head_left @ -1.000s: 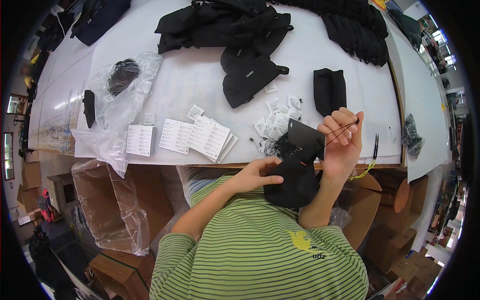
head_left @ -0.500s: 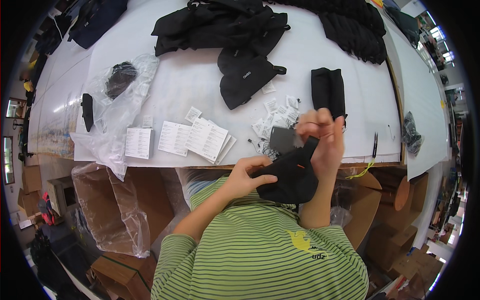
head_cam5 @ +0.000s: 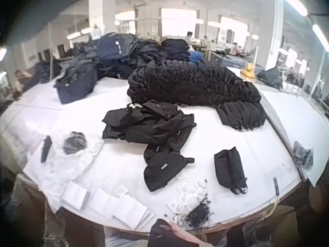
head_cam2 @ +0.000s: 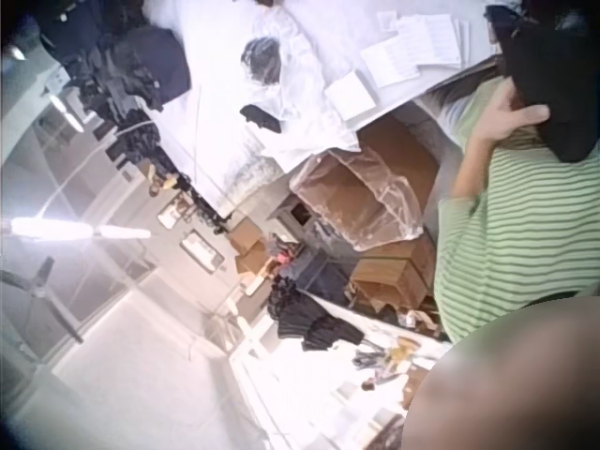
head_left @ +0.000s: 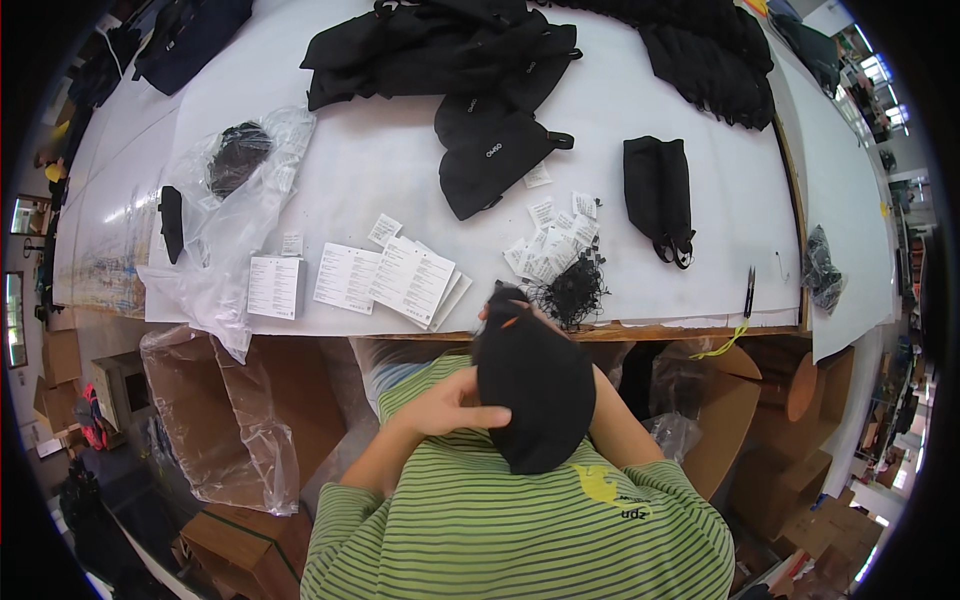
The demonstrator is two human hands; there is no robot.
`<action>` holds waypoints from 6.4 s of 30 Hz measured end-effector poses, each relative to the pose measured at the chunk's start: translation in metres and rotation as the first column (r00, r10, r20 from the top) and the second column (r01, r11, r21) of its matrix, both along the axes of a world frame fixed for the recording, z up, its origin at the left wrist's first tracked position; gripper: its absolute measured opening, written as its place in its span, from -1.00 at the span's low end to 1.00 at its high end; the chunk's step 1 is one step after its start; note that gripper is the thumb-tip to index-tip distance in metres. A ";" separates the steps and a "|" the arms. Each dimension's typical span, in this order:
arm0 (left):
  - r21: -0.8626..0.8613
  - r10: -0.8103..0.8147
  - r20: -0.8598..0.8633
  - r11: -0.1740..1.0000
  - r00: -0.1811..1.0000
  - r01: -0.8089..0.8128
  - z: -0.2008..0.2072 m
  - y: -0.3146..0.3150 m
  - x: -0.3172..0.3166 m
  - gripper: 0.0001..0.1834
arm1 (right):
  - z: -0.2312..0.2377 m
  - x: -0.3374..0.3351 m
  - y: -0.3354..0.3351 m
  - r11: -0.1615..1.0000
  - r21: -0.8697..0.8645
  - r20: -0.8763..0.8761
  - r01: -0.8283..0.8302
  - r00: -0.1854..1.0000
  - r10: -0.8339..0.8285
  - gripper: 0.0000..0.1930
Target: Inserting small instruction packets and zipper pulls into black fabric pouches at a workstation.
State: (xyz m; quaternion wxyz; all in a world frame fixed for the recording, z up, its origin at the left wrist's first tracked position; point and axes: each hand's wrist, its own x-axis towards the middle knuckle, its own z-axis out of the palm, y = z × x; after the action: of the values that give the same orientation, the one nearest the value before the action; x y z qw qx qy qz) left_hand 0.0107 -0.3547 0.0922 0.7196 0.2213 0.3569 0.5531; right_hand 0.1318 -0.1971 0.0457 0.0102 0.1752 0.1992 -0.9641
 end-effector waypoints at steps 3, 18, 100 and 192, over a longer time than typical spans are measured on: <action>0.052 -0.141 0.107 0.989 0.984 0.136 0.007 -0.016 -0.007 -0.50 | 0.020 0.005 -0.017 0.908 0.393 -0.165 0.146 0.983 -0.087 -0.34; 0.035 0.178 0.050 0.983 0.983 -0.179 0.024 -0.003 -0.020 -0.43 | 0.026 0.013 0.003 0.861 0.476 0.176 0.178 0.940 -0.292 -0.48; 0.205 0.144 -0.957 0.949 0.251 0.240 0.022 0.044 -0.012 -0.78 | 0.072 0.030 0.058 0.019 0.994 0.107 -0.109 0.915 -0.389 -0.80; -0.098 0.588 -0.018 0.804 0.809 -0.587 0.012 0.055 0.007 -0.63 | 0.089 -0.026 0.042 0.208 0.882 -0.306 0.423 0.849 -0.430 -0.71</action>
State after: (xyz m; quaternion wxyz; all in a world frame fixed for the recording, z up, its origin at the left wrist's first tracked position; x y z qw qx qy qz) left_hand 0.0179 -0.2993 0.1040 0.5257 0.0604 0.4301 0.7314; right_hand 0.1054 -0.1555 0.1347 -0.3551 0.1996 0.6527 -0.6387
